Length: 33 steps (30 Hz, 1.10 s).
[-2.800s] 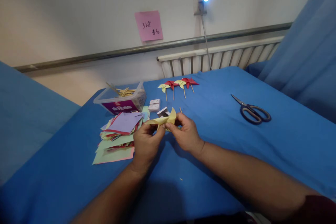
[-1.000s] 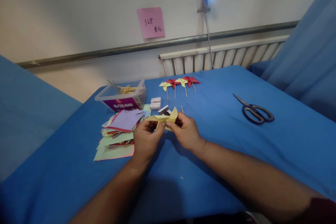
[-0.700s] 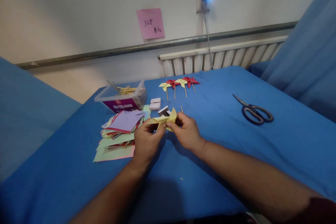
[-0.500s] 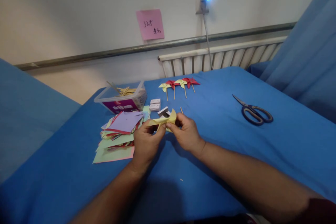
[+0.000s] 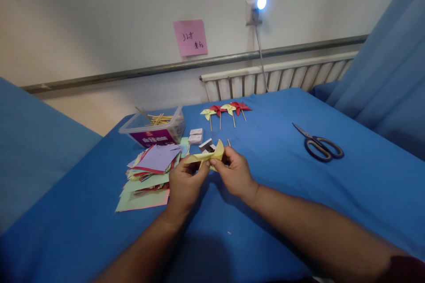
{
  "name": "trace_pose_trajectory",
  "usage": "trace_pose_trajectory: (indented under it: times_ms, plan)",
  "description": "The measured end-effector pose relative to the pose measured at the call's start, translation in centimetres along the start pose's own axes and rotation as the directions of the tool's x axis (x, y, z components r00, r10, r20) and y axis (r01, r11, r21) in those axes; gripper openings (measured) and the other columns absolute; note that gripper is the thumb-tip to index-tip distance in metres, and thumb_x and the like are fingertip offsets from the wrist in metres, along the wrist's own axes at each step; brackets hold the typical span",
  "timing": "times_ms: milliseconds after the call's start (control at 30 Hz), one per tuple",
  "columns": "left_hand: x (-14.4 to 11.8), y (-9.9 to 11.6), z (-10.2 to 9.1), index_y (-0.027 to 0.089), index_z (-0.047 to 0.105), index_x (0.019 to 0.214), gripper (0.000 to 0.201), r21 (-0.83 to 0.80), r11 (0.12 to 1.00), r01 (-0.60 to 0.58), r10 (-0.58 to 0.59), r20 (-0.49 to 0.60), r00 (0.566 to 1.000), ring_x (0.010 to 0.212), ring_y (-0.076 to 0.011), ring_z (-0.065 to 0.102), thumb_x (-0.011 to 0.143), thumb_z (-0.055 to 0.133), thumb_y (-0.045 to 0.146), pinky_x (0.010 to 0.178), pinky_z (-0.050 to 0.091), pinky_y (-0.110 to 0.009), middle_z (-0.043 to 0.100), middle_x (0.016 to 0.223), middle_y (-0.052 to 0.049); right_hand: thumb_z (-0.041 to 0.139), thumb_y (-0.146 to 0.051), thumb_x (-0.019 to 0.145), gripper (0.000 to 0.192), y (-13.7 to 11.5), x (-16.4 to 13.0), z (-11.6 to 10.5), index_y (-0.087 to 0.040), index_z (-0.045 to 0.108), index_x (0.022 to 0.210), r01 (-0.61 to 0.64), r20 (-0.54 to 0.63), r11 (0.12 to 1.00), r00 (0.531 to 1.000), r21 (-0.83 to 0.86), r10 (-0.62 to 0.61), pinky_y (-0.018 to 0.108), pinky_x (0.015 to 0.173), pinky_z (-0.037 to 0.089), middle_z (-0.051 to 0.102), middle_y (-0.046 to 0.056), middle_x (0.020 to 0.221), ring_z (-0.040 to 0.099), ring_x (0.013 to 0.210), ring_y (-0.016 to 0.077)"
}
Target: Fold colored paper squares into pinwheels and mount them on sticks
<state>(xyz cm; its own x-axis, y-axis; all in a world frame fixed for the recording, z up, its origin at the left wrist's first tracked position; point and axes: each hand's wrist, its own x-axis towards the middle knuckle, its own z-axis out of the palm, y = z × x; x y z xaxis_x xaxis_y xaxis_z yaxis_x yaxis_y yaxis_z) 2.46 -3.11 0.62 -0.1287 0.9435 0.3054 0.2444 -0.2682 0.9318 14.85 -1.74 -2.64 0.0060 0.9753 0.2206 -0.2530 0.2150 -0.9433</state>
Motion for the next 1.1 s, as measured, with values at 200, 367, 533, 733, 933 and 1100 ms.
trace_pose_trajectory:
  times_ms: [200, 367, 533, 733, 933, 1100]
  plan:
    - [0.0, 0.1, 0.1, 0.015, 0.069, 0.08, 0.016, -0.106, 0.989, 0.099, -0.104, -0.044, 0.994, 0.065, -0.0142, 0.063, 0.07, 0.073, 0.026, 0.064, 0.049, -0.025, 0.07, 0.072, -0.002, 0.071, -0.04, 0.077, 0.024, 0.0, 0.1, -0.1, -0.02, 0.065, 0.09, -0.013, 0.029, 1.0, 0.999, 0.018, 0.012, 0.032, 0.075, 0.053, 0.071, 0.003, 0.088, 0.065, 0.081, 0.0183]
    - [0.0, 0.0, 0.1, 0.015, 0.069, 0.079, 0.017, -0.114, 0.987, 0.115, -0.122, -0.05, 0.991, 0.066, -0.0142, 0.063, 0.069, 0.074, 0.026, 0.064, 0.049, -0.025, 0.07, 0.072, -0.003, 0.069, -0.04, 0.08, 0.023, 0.4, 0.1, -0.6, -0.02, 0.066, 0.092, 0.021, 0.064, 0.999, 0.998, -0.048, -0.018, 0.032, 0.076, 0.052, 0.07, 0.004, 0.093, 0.064, 0.083, 0.0183]
    - [0.1, -0.1, 0.1, 0.014, 0.07, 0.085, 0.02, -0.123, 0.986, 0.117, -0.119, -0.01, 0.993, 0.07, -0.0153, 0.065, 0.07, 0.073, 0.026, 0.068, 0.05, -0.025, 0.072, 0.077, -0.004, 0.067, -0.037, 0.082, 0.02, 0.6, 0.1, -0.5, -0.02, 0.064, 0.092, 0.028, 0.045, 0.999, 0.999, -0.044, -0.026, 0.031, 0.075, 0.051, 0.069, 0.003, 0.09, 0.063, 0.08, 0.0173]
    - [0.2, 0.0, 0.0, 0.015, 0.067, 0.08, 0.019, -0.148, 0.977, 0.156, -0.157, 0.002, 0.988, 0.067, -0.0135, 0.063, 0.068, 0.075, 0.027, 0.066, 0.049, -0.025, 0.07, 0.074, -0.002, 0.065, -0.038, 0.083, 0.021, 0.5, 0.1, -0.1, -0.02, 0.063, 0.093, 0.026, 0.035, 0.999, 0.999, -0.039, -0.024, 0.03, 0.075, 0.051, 0.068, 0.002, 0.086, 0.063, 0.079, 0.0172]
    - [0.7, -0.6, 0.1, 0.015, 0.064, 0.076, 0.022, -0.295, 0.918, 0.263, -0.25, 0.084, 0.965, 0.066, -0.0133, 0.064, 0.065, 0.077, 0.029, 0.065, 0.049, -0.025, 0.07, 0.073, -0.002, 0.07, -0.045, 0.077, 0.029, 0.5, 0.4, -0.3, -0.019, 0.065, 0.088, -0.067, 0.047, 0.997, 0.997, 0.049, 0.064, 0.03, 0.071, 0.049, 0.067, 0.002, 0.078, 0.061, 0.073, 0.0168]
    - [1.1, -1.5, 0.1, 0.015, 0.064, 0.076, 0.028, -0.326, 0.889, 0.321, -0.314, 0.077, 0.946, 0.063, -0.0131, 0.062, 0.061, 0.081, 0.031, 0.062, 0.047, -0.024, 0.069, 0.07, -0.001, 0.066, -0.051, 0.08, 0.033, 0.9, 0.7, -0.8, -0.018, 0.065, 0.079, -0.203, 0.11, 0.963, 0.976, 0.177, 0.186, 0.028, 0.066, 0.045, 0.063, -0.001, 0.07, 0.056, 0.065, 0.014]
